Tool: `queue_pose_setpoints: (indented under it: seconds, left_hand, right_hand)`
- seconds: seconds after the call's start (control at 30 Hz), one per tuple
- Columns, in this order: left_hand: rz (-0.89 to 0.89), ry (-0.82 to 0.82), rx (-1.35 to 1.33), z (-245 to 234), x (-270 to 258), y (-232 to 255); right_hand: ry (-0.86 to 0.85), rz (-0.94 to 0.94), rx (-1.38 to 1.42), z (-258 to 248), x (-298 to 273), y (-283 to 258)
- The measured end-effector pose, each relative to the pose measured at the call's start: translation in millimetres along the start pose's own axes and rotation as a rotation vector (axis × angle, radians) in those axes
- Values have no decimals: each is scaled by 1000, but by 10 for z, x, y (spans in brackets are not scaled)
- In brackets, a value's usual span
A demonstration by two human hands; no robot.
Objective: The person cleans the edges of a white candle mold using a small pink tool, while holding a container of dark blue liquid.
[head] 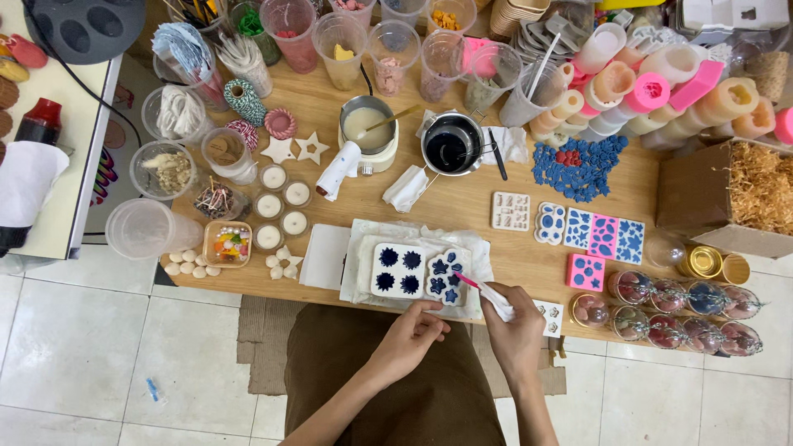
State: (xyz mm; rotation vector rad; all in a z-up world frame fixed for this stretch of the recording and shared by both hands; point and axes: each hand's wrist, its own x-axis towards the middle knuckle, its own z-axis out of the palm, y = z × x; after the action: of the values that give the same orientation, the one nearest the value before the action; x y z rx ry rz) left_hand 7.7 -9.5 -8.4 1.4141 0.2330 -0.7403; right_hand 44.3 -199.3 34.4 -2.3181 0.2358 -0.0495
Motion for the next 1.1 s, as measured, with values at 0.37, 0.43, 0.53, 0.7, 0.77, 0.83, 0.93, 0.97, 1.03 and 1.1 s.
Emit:
queue_pose_setpoints:
  seconds: [0.37, 0.43, 0.53, 0.7, 0.77, 0.83, 0.93, 0.97, 1.03, 1.1]
  left_hand:
    - [-35, -7, 39, -11, -17, 58]
    - [-21, -7, 33, -11, -21, 65]
    - [-16, -7, 26, -18, -37, 77]
    - [-31, -8, 15, -28, -35, 69]
    - [-26, -9, 19, -31, -29, 52]
    - [-16, -5, 14, -33, -24, 28]
    - [3, 6, 4, -32, -28, 0]
    - [7, 9, 9, -33, -29, -4]
    - [14, 9, 18, -36, -26, -2]
    - [18, 5, 26, -39, -28, 7]
  right_hand:
    - [39, -57, -55, 129, 12, -49]
    - [47, -56, -57, 142, 4, -51]
    - [49, -59, -55, 149, -4, -62]
    - [28, -40, -42, 153, -18, -74]
    - [28, -48, -53, 158, -19, -82]
    - [19, -1, -38, 157, -29, -95]
    - [-13, 119, 52, 135, -59, -120]
    - [-25, 137, 97, 113, -63, -126]
    - [-35, 192, 152, 88, -51, -137]
    - [-33, 266, 171, 71, -38, -147]
